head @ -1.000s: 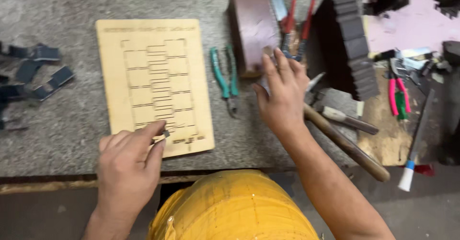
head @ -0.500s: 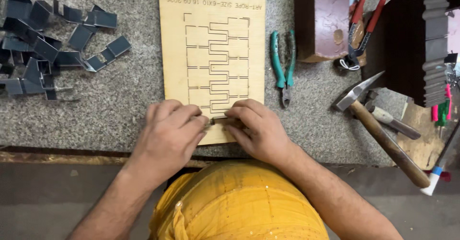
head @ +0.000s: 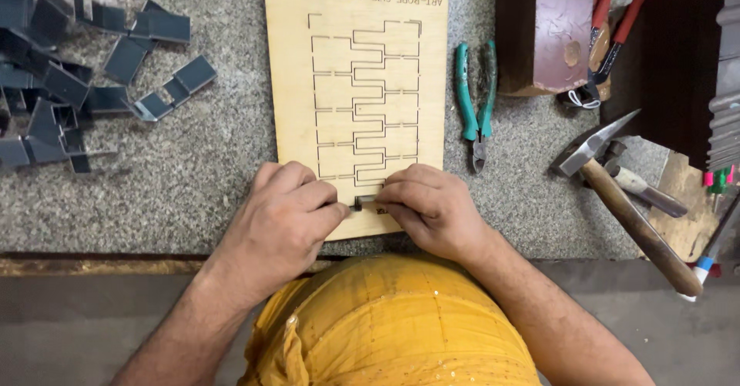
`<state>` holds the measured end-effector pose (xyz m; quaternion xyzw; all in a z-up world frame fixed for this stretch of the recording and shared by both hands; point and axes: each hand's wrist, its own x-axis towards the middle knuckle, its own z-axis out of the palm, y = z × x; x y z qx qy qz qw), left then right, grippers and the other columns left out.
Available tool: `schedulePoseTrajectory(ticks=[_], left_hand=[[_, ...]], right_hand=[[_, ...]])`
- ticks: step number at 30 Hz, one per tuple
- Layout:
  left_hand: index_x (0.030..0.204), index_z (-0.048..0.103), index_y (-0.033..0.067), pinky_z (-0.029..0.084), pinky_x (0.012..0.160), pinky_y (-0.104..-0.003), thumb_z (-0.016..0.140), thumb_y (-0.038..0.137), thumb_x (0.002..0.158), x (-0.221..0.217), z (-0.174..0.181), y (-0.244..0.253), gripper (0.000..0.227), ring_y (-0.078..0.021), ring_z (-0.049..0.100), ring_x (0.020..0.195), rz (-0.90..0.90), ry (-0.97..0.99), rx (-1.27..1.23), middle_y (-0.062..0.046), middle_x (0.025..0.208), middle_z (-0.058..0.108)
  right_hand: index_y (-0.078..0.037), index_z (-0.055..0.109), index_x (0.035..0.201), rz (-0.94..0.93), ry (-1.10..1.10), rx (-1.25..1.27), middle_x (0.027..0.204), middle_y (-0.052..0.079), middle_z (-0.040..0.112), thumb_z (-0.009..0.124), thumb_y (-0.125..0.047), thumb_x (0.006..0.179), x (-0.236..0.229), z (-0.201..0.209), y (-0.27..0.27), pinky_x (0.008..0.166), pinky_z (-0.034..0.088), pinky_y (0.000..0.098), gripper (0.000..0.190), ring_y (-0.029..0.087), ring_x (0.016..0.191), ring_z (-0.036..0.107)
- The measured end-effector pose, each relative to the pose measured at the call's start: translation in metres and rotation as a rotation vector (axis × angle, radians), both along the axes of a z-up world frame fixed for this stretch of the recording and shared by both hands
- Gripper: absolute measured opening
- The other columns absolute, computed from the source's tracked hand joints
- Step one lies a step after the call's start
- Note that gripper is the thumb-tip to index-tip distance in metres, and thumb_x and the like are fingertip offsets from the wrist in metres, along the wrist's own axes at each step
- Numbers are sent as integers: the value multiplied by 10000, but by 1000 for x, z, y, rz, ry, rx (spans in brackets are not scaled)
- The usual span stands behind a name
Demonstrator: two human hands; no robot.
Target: The person gathers small metal pieces from a workbench and uses a hammer to shape them against a metal track. They repeatedly pick up pieces, position them on a wooden template, and strike them to form a specific shape.
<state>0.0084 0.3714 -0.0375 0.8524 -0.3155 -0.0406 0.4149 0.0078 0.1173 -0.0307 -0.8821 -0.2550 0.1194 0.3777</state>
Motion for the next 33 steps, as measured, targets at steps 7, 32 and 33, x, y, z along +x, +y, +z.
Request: schedulePoseTrajectory(ticks=[7, 32, 33], left_hand=[[909, 771, 59, 429, 848, -403, 672, 50, 787, 0, 2, 0, 157, -234, 582, 906, 5, -5, -5, -23, 850, 644], [915, 760, 24, 445, 877, -414, 651, 114, 816, 10, 1, 5, 172, -239, 591, 950, -47, 89, -68, -28, 870, 655], [912, 762, 26, 445, 875, -415, 653, 115, 818, 9, 1, 5, 169, -238, 590, 944, -52, 100, -68, -26, 861, 652]], right_hand=[[-73, 724, 1005, 16, -31, -5, 1010, 83, 717, 786, -23, 829, 0, 0, 0, 780, 586, 365, 194, 267, 919, 717], [-59, 734, 975, 63, 50, 5, 980, 80, 717, 802, -14, 815, 13, 4, 2, 736, 594, 334, 180, 236, 883, 729], [-57, 733, 974, 66, 53, 8, 979, 81, 717, 802, -15, 814, 13, 5, 1, 736, 593, 334, 179, 236, 882, 729]])
